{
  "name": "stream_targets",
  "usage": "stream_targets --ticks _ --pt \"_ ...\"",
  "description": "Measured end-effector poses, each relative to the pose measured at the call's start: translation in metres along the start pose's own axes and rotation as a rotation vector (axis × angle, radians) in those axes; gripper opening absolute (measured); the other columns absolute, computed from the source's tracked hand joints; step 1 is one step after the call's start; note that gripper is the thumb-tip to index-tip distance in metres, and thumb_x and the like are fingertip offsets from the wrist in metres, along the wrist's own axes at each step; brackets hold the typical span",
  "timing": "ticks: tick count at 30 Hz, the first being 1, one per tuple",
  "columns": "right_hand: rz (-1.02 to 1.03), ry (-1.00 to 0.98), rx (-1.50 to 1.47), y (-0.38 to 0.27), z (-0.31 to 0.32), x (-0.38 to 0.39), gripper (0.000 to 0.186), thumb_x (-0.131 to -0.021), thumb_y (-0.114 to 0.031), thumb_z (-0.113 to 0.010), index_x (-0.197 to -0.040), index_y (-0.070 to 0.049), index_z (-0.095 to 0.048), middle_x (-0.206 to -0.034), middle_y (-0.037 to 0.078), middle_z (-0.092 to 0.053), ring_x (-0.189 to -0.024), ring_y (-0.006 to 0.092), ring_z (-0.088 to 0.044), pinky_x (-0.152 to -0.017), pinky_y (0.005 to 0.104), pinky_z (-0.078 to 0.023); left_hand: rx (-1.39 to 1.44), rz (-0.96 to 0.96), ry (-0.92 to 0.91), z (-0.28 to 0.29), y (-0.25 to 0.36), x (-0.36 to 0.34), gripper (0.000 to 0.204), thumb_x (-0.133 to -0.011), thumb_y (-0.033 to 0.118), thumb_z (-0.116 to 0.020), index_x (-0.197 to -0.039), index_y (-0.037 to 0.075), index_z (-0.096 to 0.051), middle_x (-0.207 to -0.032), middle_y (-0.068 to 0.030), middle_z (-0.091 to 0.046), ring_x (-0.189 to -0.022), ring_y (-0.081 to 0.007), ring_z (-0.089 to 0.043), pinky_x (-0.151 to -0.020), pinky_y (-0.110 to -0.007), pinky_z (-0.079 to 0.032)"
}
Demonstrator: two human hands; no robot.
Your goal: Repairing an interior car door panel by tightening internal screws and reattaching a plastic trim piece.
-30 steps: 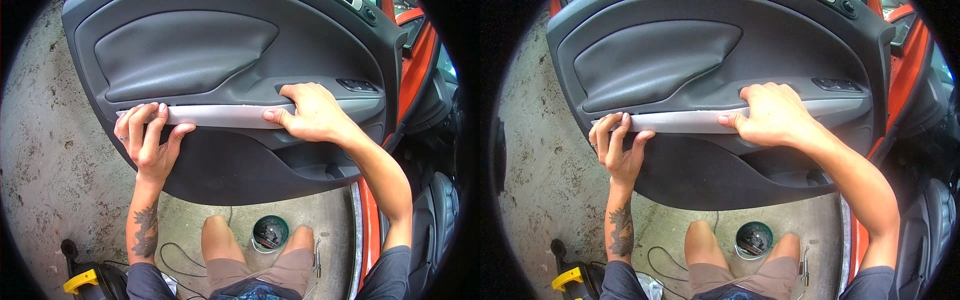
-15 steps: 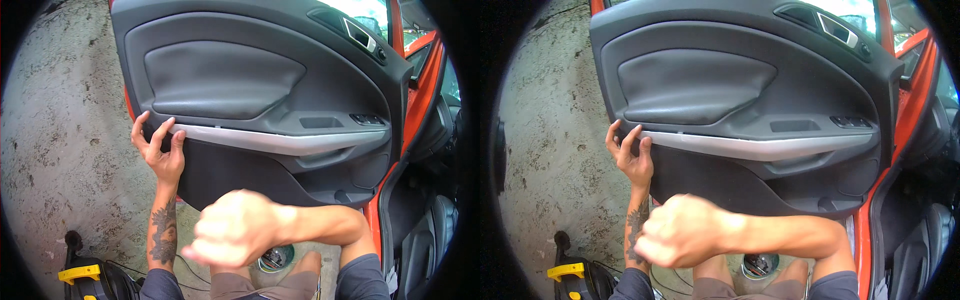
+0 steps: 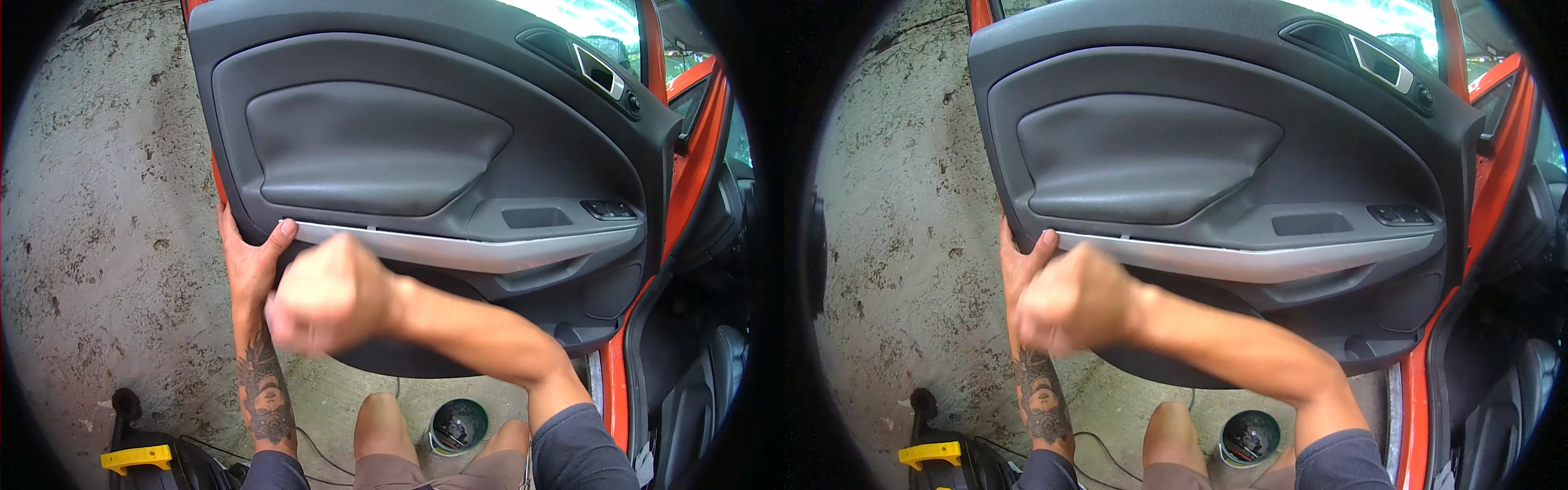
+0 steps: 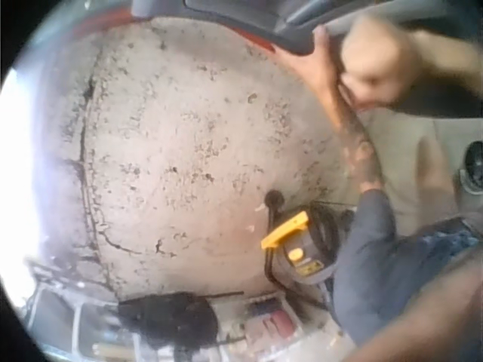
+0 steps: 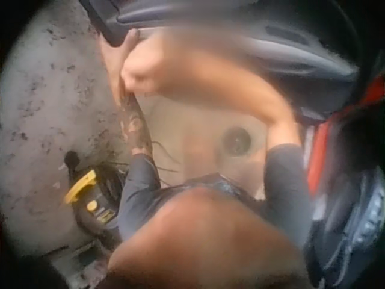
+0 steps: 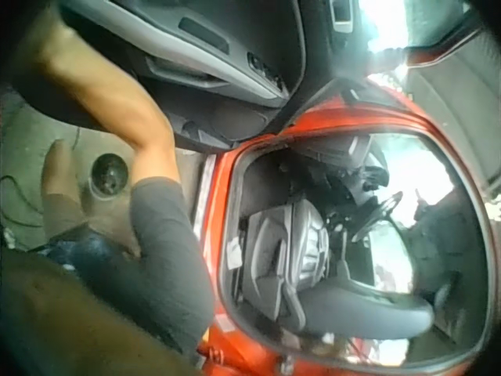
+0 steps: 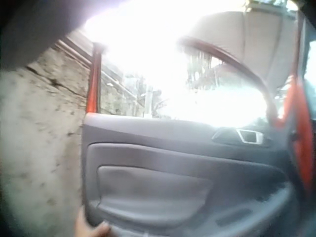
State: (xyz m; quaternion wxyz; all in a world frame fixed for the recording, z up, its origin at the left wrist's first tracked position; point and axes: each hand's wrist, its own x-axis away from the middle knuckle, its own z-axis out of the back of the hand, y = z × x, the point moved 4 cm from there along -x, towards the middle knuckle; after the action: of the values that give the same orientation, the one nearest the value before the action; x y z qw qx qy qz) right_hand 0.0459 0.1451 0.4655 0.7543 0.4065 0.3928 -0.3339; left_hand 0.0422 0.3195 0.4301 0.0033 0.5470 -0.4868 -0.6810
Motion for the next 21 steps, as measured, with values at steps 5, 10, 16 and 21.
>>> stream_targets --ticks 5,10,16,21 --pt "0.171 -0.071 -0.084 -0.028 0.009 -0.003 0.014 -0.070 -0.020 -0.067 -0.062 -0.016 -0.056 -0.059 -0.001 -0.056 -0.050 0.0174 -0.058 -0.042 0.0334 -0.046 -0.023 0.007 0.022 0.001 0.003 0.002 0.111 -0.065 0.044 -0.087 -0.146 -0.008 -0.031 -0.154 -0.0280 -0.025 -0.143 -0.0366 -0.027 -0.118 -0.043 -0.021" --pt "0.110 -0.035 -0.140 -0.035 -0.022 0.005 0.022 -0.068 -0.019 -0.069 -0.062 -0.015 -0.048 -0.059 -0.002 -0.044 -0.049 0.0164 -0.051 -0.040 0.0326 -0.040 -0.053 0.065 0.046 0.001 -0.001 0.003 0.112 -0.067 0.040 -0.088 -0.148 -0.008 -0.026 -0.150 -0.0248 -0.033 -0.140 -0.0333 -0.034 -0.116 -0.041 -0.025" --pt "0.159 -0.032 -0.146 -0.086 -0.043 -0.023 0.024 -0.066 -0.024 -0.063 -0.057 -0.012 -0.044 -0.054 0.001 -0.043 -0.048 0.0169 -0.051 -0.040 0.0328 -0.039 0.037 -0.046 0.075 0.000 -0.023 0.001 0.096 -0.079 0.040 -0.081 -0.149 -0.003 -0.031 -0.154 -0.0201 -0.027 -0.141 -0.0299 -0.031 -0.115 -0.040 -0.027" --pt "0.239 0.125 -0.199 -0.020 -0.064 -0.030 0.026 -0.069 -0.023 -0.064 -0.057 -0.014 -0.044 -0.056 0.001 -0.048 -0.048 0.0171 -0.053 -0.042 0.0344 -0.043 0.135 -0.044 0.389 0.023 -0.028 0.010 0.080 -0.096 0.063 -0.046 -0.140 -0.003 -0.044 -0.139 -0.0118 -0.049 -0.123 -0.0236 -0.049 -0.107 -0.035 -0.036"
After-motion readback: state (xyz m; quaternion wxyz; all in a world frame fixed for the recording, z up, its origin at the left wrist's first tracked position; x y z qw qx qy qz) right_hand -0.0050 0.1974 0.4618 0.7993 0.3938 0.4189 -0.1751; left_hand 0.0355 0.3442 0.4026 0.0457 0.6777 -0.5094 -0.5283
